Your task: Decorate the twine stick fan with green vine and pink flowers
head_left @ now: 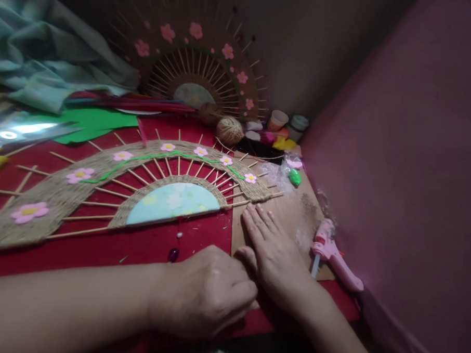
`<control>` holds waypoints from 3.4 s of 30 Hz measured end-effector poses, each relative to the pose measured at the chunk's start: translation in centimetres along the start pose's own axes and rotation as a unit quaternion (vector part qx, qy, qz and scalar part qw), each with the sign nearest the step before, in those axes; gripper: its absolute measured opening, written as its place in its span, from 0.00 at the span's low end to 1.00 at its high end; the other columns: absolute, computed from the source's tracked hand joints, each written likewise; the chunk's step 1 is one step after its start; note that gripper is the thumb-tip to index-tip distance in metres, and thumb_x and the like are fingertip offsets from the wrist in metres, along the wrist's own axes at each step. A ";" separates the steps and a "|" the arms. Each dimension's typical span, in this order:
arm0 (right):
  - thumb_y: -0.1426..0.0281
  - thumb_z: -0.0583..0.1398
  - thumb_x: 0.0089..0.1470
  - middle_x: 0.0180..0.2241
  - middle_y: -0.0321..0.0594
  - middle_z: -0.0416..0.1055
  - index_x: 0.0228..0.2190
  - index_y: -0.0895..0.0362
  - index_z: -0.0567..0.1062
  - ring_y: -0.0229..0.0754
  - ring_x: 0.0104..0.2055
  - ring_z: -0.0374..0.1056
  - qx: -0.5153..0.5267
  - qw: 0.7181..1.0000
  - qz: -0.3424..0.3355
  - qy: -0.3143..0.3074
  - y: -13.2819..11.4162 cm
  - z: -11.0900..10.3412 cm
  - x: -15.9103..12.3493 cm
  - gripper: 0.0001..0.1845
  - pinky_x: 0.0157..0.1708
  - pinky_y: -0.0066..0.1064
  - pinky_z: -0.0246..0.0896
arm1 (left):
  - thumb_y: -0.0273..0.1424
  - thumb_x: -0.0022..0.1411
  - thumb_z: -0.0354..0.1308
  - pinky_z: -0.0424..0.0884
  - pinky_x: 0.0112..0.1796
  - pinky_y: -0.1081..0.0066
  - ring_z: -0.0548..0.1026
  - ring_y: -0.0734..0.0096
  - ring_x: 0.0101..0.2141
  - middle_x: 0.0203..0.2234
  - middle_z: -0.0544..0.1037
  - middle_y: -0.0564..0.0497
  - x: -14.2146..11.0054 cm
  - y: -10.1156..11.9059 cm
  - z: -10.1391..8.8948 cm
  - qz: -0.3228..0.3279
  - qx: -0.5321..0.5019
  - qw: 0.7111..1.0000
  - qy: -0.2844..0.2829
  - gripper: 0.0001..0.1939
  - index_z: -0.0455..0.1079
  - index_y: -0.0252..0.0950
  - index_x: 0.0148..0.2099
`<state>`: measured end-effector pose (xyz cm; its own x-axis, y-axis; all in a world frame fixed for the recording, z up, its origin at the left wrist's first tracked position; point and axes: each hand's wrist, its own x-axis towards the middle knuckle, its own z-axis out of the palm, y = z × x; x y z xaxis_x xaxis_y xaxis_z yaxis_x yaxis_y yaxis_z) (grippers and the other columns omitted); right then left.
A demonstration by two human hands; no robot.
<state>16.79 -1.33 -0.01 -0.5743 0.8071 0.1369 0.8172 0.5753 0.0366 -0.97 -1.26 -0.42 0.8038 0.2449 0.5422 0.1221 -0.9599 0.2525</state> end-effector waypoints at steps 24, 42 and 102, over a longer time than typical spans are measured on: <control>0.69 0.54 0.56 0.63 0.57 0.47 0.60 0.68 0.57 0.58 0.66 0.39 0.025 0.998 0.056 0.006 -1.1 1.4 -2.2 0.32 0.59 0.54 0.50 | 0.22 0.63 0.48 0.60 0.21 0.69 0.65 0.73 0.19 0.18 0.70 0.51 0.3 -0.1 -0.1 0.035 -0.022 0.999 0.027 0.13 0.66 0.32 0.27; 0.63 0.51 0.60 0.60 0.64 0.54 0.61 0.70 0.51 0.58 0.62 0.51 0.044 0.986 0.144 0.074 -0.2 1.1 -4.5 0.34 0.54 0.52 0.59 | 0.24 0.63 0.49 0.56 0.18 0.67 0.64 0.73 0.18 0.17 0.69 0.54 -0.1 0.0 0.1 0.026 0.010 1.000 0.001 0.11 0.63 0.35 0.27; 0.70 0.51 0.58 0.63 0.62 0.45 0.59 0.75 0.55 0.55 0.66 0.37 0.061 0.995 0.054 0.052 1.3 1.4 -0.9 0.31 0.60 0.51 0.47 | 0.45 0.62 0.52 0.57 0.57 0.52 0.55 0.47 0.59 0.59 0.59 0.31 2.4 -2.7 1.5 -0.233 0.197 0.951 -0.053 0.35 0.58 0.21 0.60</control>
<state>18.27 -1.16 -1.44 -0.4699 0.8510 0.2345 0.8583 0.5026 -0.1039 1.53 1.71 -0.99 0.6599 0.6617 0.3558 0.6717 -0.7318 0.1153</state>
